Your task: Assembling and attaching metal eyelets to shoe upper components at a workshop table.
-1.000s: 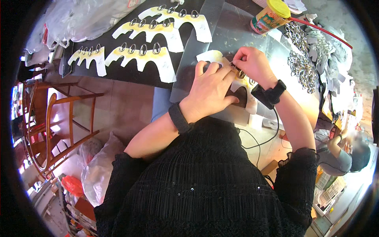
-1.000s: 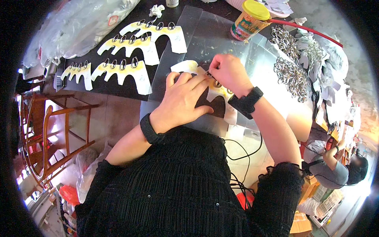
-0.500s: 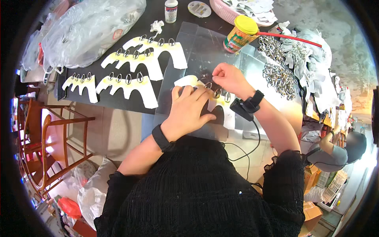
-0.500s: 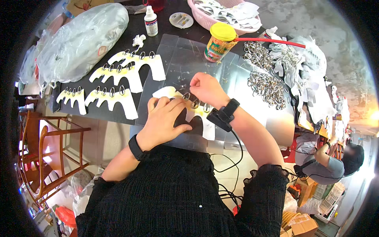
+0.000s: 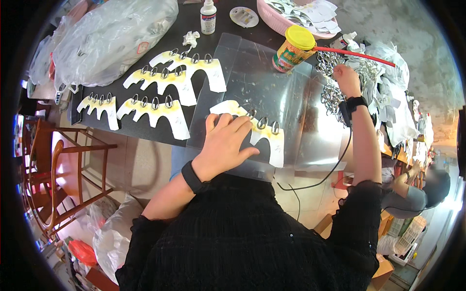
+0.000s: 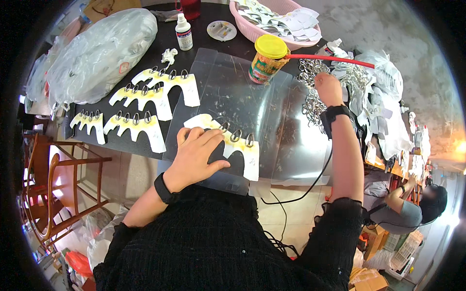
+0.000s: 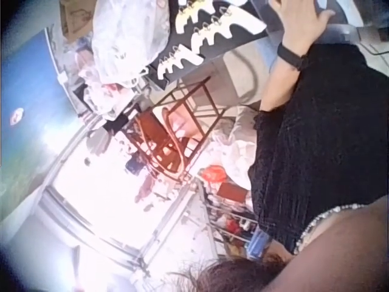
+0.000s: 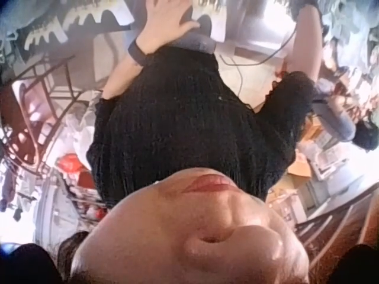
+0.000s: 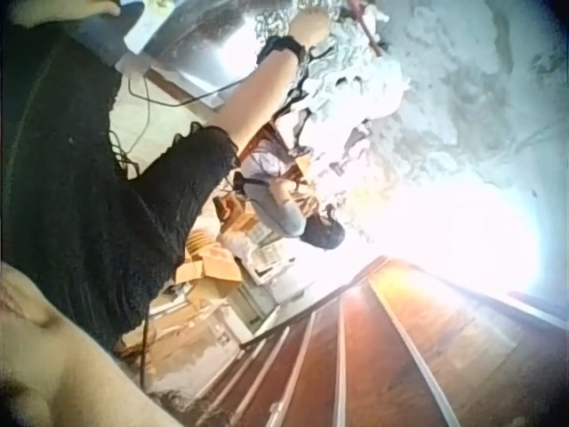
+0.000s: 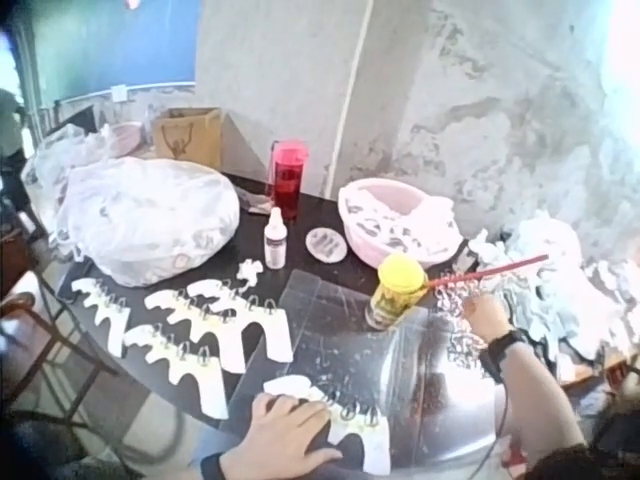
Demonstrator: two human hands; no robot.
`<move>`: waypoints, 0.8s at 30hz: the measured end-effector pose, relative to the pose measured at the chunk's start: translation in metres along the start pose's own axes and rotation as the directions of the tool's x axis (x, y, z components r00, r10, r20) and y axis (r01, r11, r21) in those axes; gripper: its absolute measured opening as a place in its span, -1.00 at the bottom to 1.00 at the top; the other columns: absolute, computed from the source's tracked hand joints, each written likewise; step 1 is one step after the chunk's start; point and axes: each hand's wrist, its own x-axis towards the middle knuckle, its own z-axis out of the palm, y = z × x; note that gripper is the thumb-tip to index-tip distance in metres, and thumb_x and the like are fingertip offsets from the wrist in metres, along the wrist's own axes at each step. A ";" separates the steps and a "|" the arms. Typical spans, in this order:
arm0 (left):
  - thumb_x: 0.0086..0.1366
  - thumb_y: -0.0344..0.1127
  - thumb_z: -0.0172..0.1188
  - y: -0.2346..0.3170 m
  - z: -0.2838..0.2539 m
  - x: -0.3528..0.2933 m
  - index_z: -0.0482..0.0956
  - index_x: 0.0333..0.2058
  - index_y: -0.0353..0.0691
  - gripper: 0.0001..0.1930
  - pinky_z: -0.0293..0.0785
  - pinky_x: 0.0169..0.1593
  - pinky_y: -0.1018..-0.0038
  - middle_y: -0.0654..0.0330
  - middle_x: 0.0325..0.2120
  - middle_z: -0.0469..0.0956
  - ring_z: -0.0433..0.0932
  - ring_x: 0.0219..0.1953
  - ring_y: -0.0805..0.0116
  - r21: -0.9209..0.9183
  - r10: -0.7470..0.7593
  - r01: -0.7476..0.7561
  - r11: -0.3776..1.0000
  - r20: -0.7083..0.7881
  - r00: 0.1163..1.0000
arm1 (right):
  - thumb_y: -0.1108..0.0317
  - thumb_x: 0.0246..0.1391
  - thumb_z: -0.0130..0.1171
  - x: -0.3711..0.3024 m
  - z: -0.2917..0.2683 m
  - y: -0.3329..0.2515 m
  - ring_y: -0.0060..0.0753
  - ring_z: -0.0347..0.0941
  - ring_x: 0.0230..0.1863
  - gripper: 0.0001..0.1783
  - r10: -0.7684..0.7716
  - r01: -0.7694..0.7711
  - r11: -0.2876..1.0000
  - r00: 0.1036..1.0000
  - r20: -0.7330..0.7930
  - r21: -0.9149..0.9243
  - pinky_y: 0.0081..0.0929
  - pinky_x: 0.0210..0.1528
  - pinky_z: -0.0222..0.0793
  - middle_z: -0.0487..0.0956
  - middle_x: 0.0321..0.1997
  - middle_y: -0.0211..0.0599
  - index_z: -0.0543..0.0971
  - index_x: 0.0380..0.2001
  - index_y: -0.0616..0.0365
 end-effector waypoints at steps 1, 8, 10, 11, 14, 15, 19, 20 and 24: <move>-0.15 0.01 0.24 0.000 0.000 -0.001 0.44 -0.20 -0.20 -0.46 0.00 -0.01 0.26 0.27 -0.13 0.40 0.28 -0.21 0.31 0.005 -0.012 0.012 1.000 -0.007 1.000 | 0.36 -0.16 0.04 0.008 0.011 0.004 -0.06 0.43 -0.29 -0.85 -0.069 0.068 0.997 0.995 -0.065 -0.018 -0.25 -0.22 0.33 0.52 -0.40 -0.10 0.55 -0.47 0.09; -0.13 0.03 0.23 -0.001 0.002 -0.003 0.43 -0.18 -0.19 -0.44 0.01 -0.02 0.26 0.30 -0.13 0.40 0.26 -0.22 0.32 0.024 -0.009 0.009 1.000 -0.014 1.000 | 0.42 -0.25 0.12 0.032 0.053 0.021 -0.02 0.41 -0.30 -0.90 -0.117 0.114 0.993 0.984 -0.133 -0.033 -0.25 -0.25 0.33 0.48 -0.43 -0.07 0.56 -0.54 0.09; -0.12 0.03 0.22 -0.001 0.002 -0.002 0.43 -0.18 -0.19 -0.45 0.02 -0.02 0.26 0.31 -0.13 0.40 0.26 -0.22 0.32 0.022 -0.015 0.015 1.000 -0.011 1.000 | 0.44 -0.22 0.09 0.032 0.055 0.020 -0.15 0.43 -0.39 -0.94 -0.140 0.131 0.990 0.972 -0.187 -0.059 -0.32 -0.29 0.33 0.50 -0.50 -0.16 0.55 -0.61 0.13; -0.12 0.04 0.22 -0.001 0.002 -0.002 0.43 -0.18 -0.18 -0.45 0.02 -0.02 0.25 0.31 -0.13 0.39 0.27 -0.22 0.32 0.025 -0.015 0.015 1.000 -0.007 1.000 | 0.44 -0.23 0.09 0.032 0.055 0.026 -0.17 0.43 -0.41 -0.93 -0.129 0.136 0.990 0.970 -0.206 0.023 -0.34 -0.30 0.34 0.50 -0.50 -0.17 0.55 -0.59 0.12; -0.12 0.04 0.22 -0.001 0.003 -0.003 0.43 -0.18 -0.18 -0.45 0.02 -0.02 0.24 0.32 -0.14 0.39 0.27 -0.22 0.32 0.028 -0.016 0.016 0.999 -0.012 1.000 | 0.46 -0.17 0.08 0.024 0.041 0.021 -0.36 0.45 -0.47 -0.90 -0.036 0.068 0.983 0.982 -0.187 0.169 -0.50 -0.38 0.36 0.52 -0.50 -0.25 0.53 -0.48 0.14; -0.12 0.03 0.22 -0.001 0.004 -0.003 0.43 -0.19 -0.18 -0.46 0.02 -0.02 0.24 0.32 -0.14 0.39 0.27 -0.22 0.32 0.033 -0.010 0.010 0.999 -0.023 1.000 | 0.46 -0.12 0.08 0.021 0.035 0.018 -0.41 0.43 -0.51 -0.90 0.190 -0.122 0.869 0.977 -0.097 0.479 -0.52 -0.43 0.35 0.49 -0.56 -0.28 0.50 -0.45 0.20; -0.13 0.02 0.23 -0.001 0.003 -0.004 0.43 -0.19 -0.19 -0.46 0.03 -0.02 0.23 0.30 -0.14 0.39 0.27 -0.22 0.31 0.039 0.013 -0.013 0.999 -0.014 1.000 | 0.47 -0.03 0.05 -0.001 0.011 0.007 -0.58 0.38 -0.51 -0.83 0.370 -0.300 0.470 0.921 0.123 0.830 -0.65 -0.44 0.36 0.45 -0.50 -0.35 0.40 -0.34 0.32; -0.14 0.02 0.23 -0.002 0.004 -0.004 0.43 -0.19 -0.19 -0.45 0.03 -0.02 0.23 0.29 -0.15 0.39 0.27 -0.22 0.30 0.043 0.025 -0.024 0.999 -0.024 0.999 | 0.48 -0.03 0.05 -0.007 0.007 0.003 -0.56 0.38 -0.50 -0.84 0.390 -0.278 0.352 0.911 0.130 0.894 -0.64 -0.42 0.38 0.46 -0.46 -0.31 0.40 -0.34 0.32; -0.15 0.01 0.24 -0.006 0.006 -0.004 0.43 -0.20 -0.21 -0.45 0.03 -0.03 0.23 0.27 -0.15 0.39 0.28 -0.21 0.30 0.049 0.063 -0.061 0.997 -0.037 0.997 | 0.53 0.00 0.00 -0.031 -0.011 -0.017 -0.54 0.39 -0.43 -0.77 0.299 -0.360 0.236 0.911 0.285 0.903 -0.62 -0.35 0.40 0.45 -0.42 -0.31 0.40 -0.21 0.29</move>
